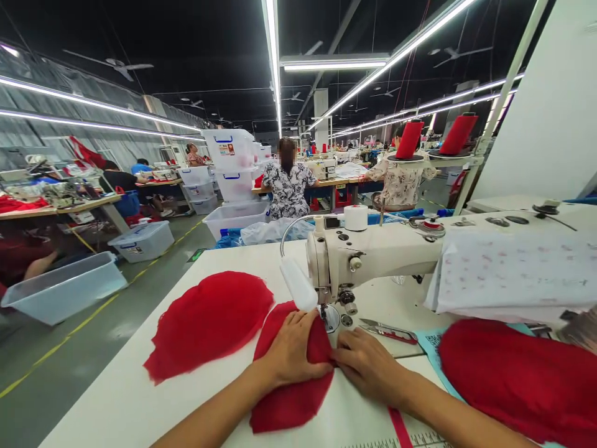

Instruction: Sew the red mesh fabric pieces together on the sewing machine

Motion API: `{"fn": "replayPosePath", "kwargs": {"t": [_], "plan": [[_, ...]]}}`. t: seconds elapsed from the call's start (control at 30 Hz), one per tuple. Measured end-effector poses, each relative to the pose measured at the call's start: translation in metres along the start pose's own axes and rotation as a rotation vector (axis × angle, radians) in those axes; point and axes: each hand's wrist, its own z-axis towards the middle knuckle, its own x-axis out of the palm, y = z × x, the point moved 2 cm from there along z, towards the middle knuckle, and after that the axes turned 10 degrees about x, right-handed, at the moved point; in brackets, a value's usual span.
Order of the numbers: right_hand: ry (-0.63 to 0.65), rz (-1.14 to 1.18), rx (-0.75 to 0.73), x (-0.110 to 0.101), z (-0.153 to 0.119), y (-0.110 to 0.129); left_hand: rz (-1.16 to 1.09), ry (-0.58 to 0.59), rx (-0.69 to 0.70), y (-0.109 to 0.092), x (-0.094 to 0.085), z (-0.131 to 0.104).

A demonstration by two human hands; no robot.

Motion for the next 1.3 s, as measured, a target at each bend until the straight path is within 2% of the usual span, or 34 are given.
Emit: {"fn": "replayPosePath", "kwargs": {"t": [0.13, 0.3, 0.83, 1.0, 1.1, 1.2, 1.3], "plan": [[-0.030, -0.013, 0.000, 0.002, 0.001, -0.003, 0.006, -0.034, 0.085, 0.004, 0.000, 0.005], [-0.047, -0.049, 0.004, 0.005, 0.003, -0.005, 0.030, -0.064, 0.117, 0.008, 0.002, 0.009], [-0.106, -0.027, 0.017, 0.006, 0.004, -0.007, 0.029, -0.057, 0.230, 0.013, 0.000, 0.014], [-0.120, 0.031, 0.036, 0.005, 0.003, -0.007, 0.053, -0.028, 0.229, 0.009, -0.012, 0.000], [-0.121, 0.111, 0.114, 0.003, 0.001, -0.013, 0.061, 0.020, 0.295, 0.001, -0.019, -0.016], [-0.124, 0.133, 0.198, 0.002, -0.001, -0.020, 0.075, 0.091, 0.331, -0.006, -0.020, -0.028], [-0.111, 0.105, 0.217, 0.001, -0.003, -0.023, 0.100, 0.164, 0.290, -0.011, -0.015, -0.033]]}}
